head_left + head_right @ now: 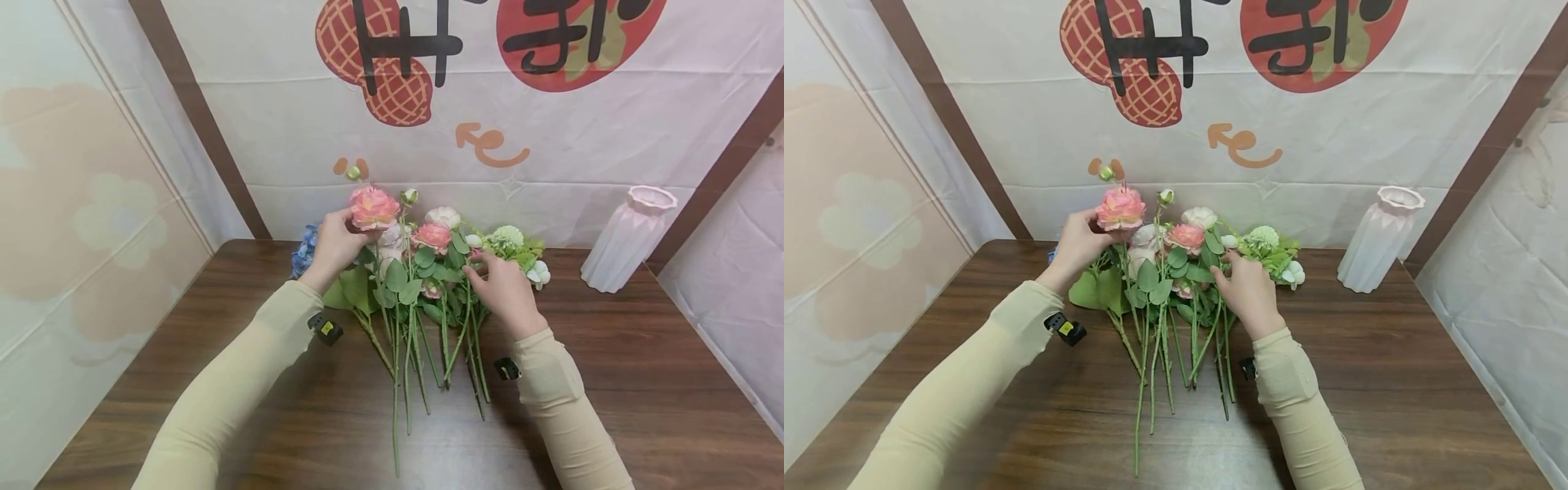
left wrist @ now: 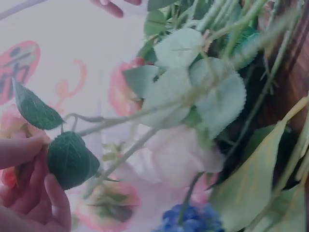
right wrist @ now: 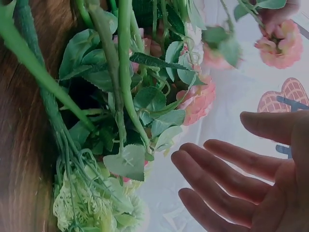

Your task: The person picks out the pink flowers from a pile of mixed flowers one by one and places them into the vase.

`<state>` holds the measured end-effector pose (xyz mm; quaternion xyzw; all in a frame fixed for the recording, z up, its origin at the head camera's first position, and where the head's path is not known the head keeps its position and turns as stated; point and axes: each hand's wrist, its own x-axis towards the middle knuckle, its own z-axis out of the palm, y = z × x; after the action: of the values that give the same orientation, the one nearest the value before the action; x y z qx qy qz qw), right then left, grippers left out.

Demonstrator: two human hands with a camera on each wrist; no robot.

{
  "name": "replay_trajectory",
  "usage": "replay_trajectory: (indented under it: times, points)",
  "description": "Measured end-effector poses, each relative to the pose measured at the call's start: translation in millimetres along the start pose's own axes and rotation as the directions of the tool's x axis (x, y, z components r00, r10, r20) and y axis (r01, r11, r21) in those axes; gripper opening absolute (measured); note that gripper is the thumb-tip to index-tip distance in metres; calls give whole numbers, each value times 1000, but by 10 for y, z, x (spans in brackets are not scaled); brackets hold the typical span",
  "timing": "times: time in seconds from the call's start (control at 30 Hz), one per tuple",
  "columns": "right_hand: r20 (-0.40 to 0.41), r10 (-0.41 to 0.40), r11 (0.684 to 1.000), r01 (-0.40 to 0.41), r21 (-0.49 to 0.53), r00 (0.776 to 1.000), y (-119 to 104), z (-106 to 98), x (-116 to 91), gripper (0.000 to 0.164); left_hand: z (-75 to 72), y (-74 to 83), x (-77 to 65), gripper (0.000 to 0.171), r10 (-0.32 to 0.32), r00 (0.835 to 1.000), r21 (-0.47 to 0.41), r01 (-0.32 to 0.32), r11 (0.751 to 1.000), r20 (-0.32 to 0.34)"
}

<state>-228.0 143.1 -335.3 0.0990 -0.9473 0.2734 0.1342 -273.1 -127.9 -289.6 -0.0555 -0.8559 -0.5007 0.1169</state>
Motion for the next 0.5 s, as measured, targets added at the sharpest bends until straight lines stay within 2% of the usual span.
replay_trajectory:
  times: [0.17, 0.37, 0.5]
  points:
    - [44, 10, 998, -12, 55, 999, -28, 5, 21, 38, -71, 163, -59, 42, 70, 996, 19, -69, 997, -59]
    - [93, 27, 992, -39, 119, 995, -64, -3, 46, 41, -155, 318, -148, 38, 121, 988, -70, -128, 989, -94]
    - [97, 17, 984, -33, 173, 995, -90, -29, 61, 40, -197, 389, -206, 35, 156, 978, -117, -172, 978, -140]
